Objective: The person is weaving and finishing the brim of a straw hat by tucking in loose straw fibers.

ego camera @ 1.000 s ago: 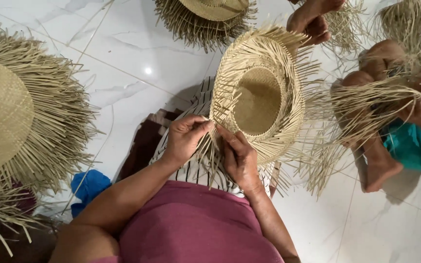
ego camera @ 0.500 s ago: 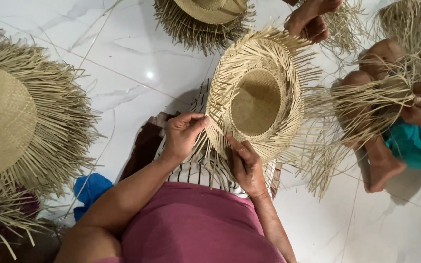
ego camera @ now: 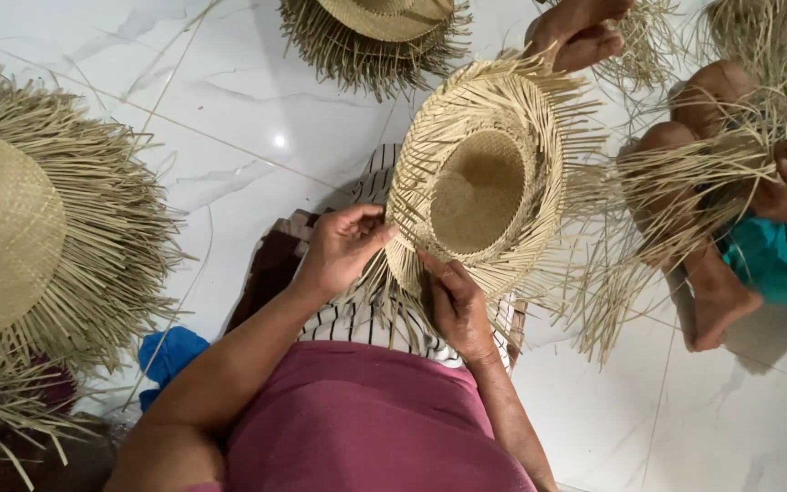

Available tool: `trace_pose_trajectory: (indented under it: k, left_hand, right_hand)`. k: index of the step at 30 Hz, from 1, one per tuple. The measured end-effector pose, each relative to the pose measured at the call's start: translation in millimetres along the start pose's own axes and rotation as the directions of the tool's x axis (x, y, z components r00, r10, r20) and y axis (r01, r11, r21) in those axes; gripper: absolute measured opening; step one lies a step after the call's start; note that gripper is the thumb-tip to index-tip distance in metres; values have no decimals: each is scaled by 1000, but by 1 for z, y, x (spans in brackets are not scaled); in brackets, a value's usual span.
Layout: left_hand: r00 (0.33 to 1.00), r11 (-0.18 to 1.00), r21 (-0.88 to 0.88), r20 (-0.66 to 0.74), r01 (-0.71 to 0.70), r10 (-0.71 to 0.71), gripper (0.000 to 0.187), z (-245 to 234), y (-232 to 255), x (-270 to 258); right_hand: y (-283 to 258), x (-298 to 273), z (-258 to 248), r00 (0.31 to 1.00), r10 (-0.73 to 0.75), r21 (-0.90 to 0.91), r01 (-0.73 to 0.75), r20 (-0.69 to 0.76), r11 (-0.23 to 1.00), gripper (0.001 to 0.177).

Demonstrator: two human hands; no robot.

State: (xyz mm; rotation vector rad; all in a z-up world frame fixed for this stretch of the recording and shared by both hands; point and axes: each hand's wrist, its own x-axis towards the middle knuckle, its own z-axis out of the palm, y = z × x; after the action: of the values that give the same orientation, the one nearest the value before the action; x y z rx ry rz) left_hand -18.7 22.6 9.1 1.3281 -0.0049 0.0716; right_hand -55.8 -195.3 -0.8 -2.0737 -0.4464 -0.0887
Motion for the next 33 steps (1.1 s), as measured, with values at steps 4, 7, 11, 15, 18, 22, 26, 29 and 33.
trace_pose_trajectory:
  k: [4, 7, 11, 15, 18, 22, 26, 29, 33]
  left_hand:
    - [997, 998, 60, 82, -9, 4, 27, -8, 13, 0]
    - [994, 974, 224, 110, -7, -18, 28, -12, 21, -1]
    - [988, 938, 345, 135, 21, -72, 33, -14, 30, -7]
    - [990, 984, 177, 142, 0, -25, 38, -4, 10, -9]
    - [993, 966, 256, 103, 30, -59, 40, -4, 15, -7]
    - [995, 953, 300, 70, 44, -68, 36, -2, 11, -6]
    - [995, 983, 174, 65, 60, -73, 39, -2, 7, -7]
    - [998, 990, 136, 43, 40, -46, 36, -4, -2, -7]
    - [1000, 995, 102, 17, 18, -19, 26, -11, -9, -8]
  right_hand:
    - [0, -1, 0, 1000, -2, -10, 2, 5, 1000, 49]
    - [-3, 0, -1, 1000, 2, 7, -2, -1, 1000, 50]
    - [-5, 0, 1, 1000, 4, 13, -4, -19, 1000, 48]
    - [-5, 0, 1, 1000, 8, 23, -8, -13, 1000, 50]
    - [0, 0, 1, 1000, 0, 17, 0, -6, 1000, 49]
    - [-6, 0, 0, 1000, 7, 35, -6, -17, 999, 47]
    - [-3, -4, -2, 999, 19, 103, -15, -47, 995, 49]
    - [1, -5, -6, 998, 18, 145, -8, -67, 989, 48]
    - [-8, -5, -8, 996, -5, 182, 21, -89, 983, 47]
